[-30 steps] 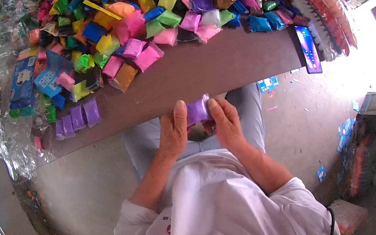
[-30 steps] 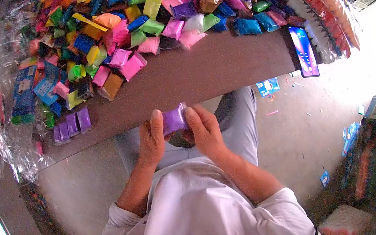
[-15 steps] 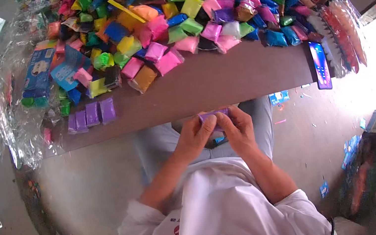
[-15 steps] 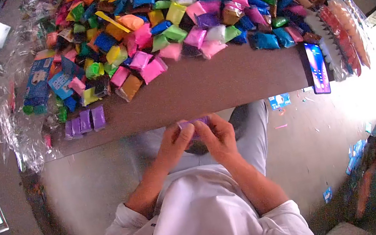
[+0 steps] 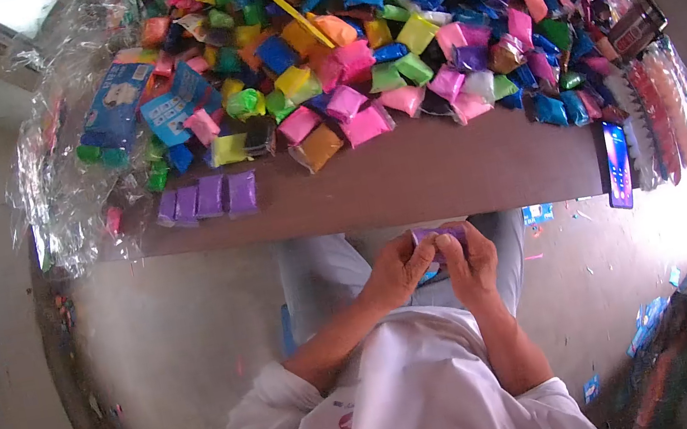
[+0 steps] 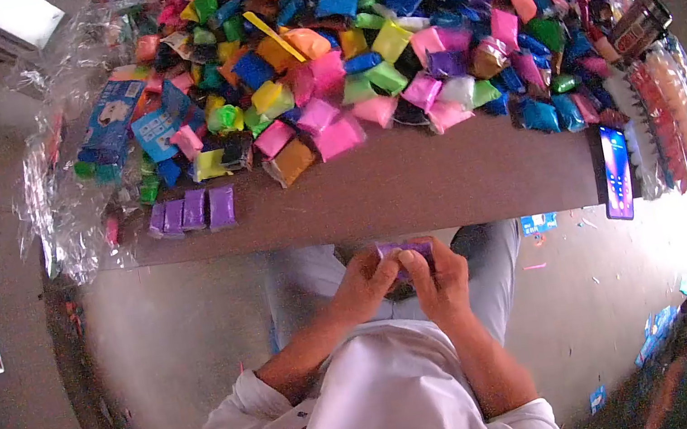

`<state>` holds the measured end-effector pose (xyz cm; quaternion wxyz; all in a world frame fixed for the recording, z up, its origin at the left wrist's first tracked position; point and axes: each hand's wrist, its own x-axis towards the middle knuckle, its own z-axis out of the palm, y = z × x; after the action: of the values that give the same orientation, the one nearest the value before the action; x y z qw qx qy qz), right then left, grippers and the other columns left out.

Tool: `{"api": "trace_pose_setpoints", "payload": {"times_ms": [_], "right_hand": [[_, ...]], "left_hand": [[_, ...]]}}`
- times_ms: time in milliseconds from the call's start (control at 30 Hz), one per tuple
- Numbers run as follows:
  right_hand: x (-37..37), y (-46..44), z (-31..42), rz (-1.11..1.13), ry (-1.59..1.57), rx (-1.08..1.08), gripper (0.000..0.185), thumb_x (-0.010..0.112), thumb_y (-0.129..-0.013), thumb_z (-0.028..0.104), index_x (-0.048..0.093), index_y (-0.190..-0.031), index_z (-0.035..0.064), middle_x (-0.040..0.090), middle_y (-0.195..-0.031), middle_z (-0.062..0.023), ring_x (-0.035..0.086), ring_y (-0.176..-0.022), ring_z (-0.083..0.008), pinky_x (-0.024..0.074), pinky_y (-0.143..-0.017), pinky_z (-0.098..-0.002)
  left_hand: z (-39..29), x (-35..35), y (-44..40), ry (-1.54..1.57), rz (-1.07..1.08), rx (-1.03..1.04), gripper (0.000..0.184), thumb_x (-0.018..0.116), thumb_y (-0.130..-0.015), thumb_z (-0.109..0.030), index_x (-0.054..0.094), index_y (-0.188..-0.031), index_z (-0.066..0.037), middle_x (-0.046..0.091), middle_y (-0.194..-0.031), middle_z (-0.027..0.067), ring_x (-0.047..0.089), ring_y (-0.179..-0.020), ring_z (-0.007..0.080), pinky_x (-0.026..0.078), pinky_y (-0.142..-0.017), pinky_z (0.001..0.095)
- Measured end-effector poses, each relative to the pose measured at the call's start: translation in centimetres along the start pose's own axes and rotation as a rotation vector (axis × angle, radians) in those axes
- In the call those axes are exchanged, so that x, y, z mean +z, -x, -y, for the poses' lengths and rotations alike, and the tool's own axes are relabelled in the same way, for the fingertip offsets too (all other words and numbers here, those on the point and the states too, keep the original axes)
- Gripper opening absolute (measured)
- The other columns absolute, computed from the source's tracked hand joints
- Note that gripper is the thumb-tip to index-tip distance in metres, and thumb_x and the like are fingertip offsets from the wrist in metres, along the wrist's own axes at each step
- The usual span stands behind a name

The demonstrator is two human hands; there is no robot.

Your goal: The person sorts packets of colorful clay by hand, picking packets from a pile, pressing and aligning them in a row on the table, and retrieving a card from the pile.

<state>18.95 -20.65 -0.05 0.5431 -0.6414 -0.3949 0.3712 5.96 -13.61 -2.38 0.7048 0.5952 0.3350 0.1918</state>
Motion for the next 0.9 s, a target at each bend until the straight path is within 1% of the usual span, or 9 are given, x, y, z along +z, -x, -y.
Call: {"api": "trace_pose_setpoints", "payload": {"times_ms": [33,167,233,333,567,667,733,833,900], "right_hand": [[0.0,0.0,0.2,-0.027,0.079,-0.080,0.023,0.054,-0.091,0.021,0.058,-0.097,-0.0007,0.060,-0.076,-0.0029,0.052,-0.071,-0.0068,0.0452,-0.063,-0.0231],[-0.4,-0.4,0.5,-0.034,-0.039,-0.045,0.023,0.054,-0.091,0.021,0.058,-0.103,0.0007,0.059,-0.079,-0.0026,0.051,-0.070,-0.0065,0.0437,-0.062,-0.0221],[-1.2,-0.5,1.8,0.117,-0.297,0.213,0.026,0.055,-0.091,0.023,0.056,-0.107,0.0026,0.057,-0.080,-0.0004,0.048,-0.068,-0.0060,0.0410,-0.060,-0.0205],[-1.5,-0.8,1.8,0.228,-0.275,0.161,0.028,0.055,-0.091,0.024,0.054,-0.109,0.0034,0.054,-0.081,0.0010,0.045,-0.067,-0.0053,0.0382,-0.058,-0.0187],[0.1,-0.5,1.4,0.196,-0.282,0.083,0.031,0.057,-0.090,0.022,0.052,-0.114,0.0027,0.056,-0.087,-0.0008,0.048,-0.072,-0.0068,0.0412,-0.062,-0.0211],[0.5,-0.7,2.7,0.112,-0.199,-0.057,0.037,0.063,-0.086,0.018,0.051,-0.116,0.0010,0.059,-0.096,-0.0067,0.056,-0.081,-0.0152,0.0462,-0.068,-0.0263],[0.6,-1.5,4.2,0.000,0.251,-0.553,0.042,0.068,-0.078,0.011,0.052,-0.115,0.0015,0.059,-0.106,-0.0139,0.059,-0.094,-0.0272,0.0479,-0.077,-0.0320],[-0.2,-1.8,2.3,0.162,0.338,-0.533,0.042,0.071,-0.071,0.006,0.056,-0.110,0.0032,0.056,-0.112,-0.0185,0.057,-0.103,-0.0340,0.0480,-0.082,-0.0342],[-0.5,-1.7,2.0,0.149,0.359,-0.537,0.040,0.072,-0.070,0.006,0.058,-0.108,0.0039,0.056,-0.110,-0.0176,0.058,-0.100,-0.0337,0.0483,-0.080,-0.0336]], "left_hand": [[0.0,0.0,0.0,-0.003,-0.007,0.006,0.047,0.046,-0.093,-0.042,0.058,-0.098,0.003,0.058,-0.078,0.0065,0.051,-0.073,0.0112,0.044,-0.063,0.0283],[-2.0,-0.1,0.1,-0.050,-0.029,0.034,0.049,0.046,-0.093,-0.045,0.059,-0.095,0.002,0.057,-0.074,0.0064,0.049,-0.071,0.0111,0.042,-0.062,0.0282],[-3.0,-0.3,0.5,-0.078,-0.048,0.033,0.048,0.046,-0.093,-0.045,0.059,-0.094,0.002,0.055,-0.073,0.0052,0.047,-0.069,0.0103,0.041,-0.060,0.0277],[-3.3,-0.8,1.0,-0.017,-0.053,-0.016,0.049,0.045,-0.093,-0.046,0.059,-0.091,0.001,0.051,-0.069,0.0015,0.044,-0.065,0.0078,0.038,-0.055,0.0261],[-2.7,-1.2,1.3,0.063,-0.166,0.001,0.049,0.044,-0.092,-0.048,0.058,-0.080,-0.003,0.047,-0.064,-0.0032,0.040,-0.058,0.0056,0.033,-0.050,0.0237],[-3.3,-1.6,1.3,0.104,-0.189,-0.030,0.048,0.044,-0.092,-0.048,0.058,-0.078,-0.005,0.048,-0.064,-0.0037,0.041,-0.058,0.0052,0.033,-0.049,0.0229],[-3.8,-1.8,1.3,0.099,-0.190,-0.050,0.047,0.044,-0.093,-0.048,0.058,-0.078,-0.005,0.048,-0.064,-0.0040,0.041,-0.058,0.0048,0.032,-0.049,0.0222],[-4.4,-1.8,1.3,0.228,-0.208,-0.096,0.046,0.044,-0.093,-0.048,0.058,-0.077,-0.007,0.048,-0.065,-0.0047,0.042,-0.058,0.0037,0.031,-0.047,0.0203],[-4.8,-2.0,1.3,0.222,-0.147,-0.133,0.046,0.042,-0.093,-0.049,0.058,-0.078,-0.008,0.050,-0.067,-0.0041,0.043,-0.057,0.0029,0.030,-0.046,0.0186]]}}
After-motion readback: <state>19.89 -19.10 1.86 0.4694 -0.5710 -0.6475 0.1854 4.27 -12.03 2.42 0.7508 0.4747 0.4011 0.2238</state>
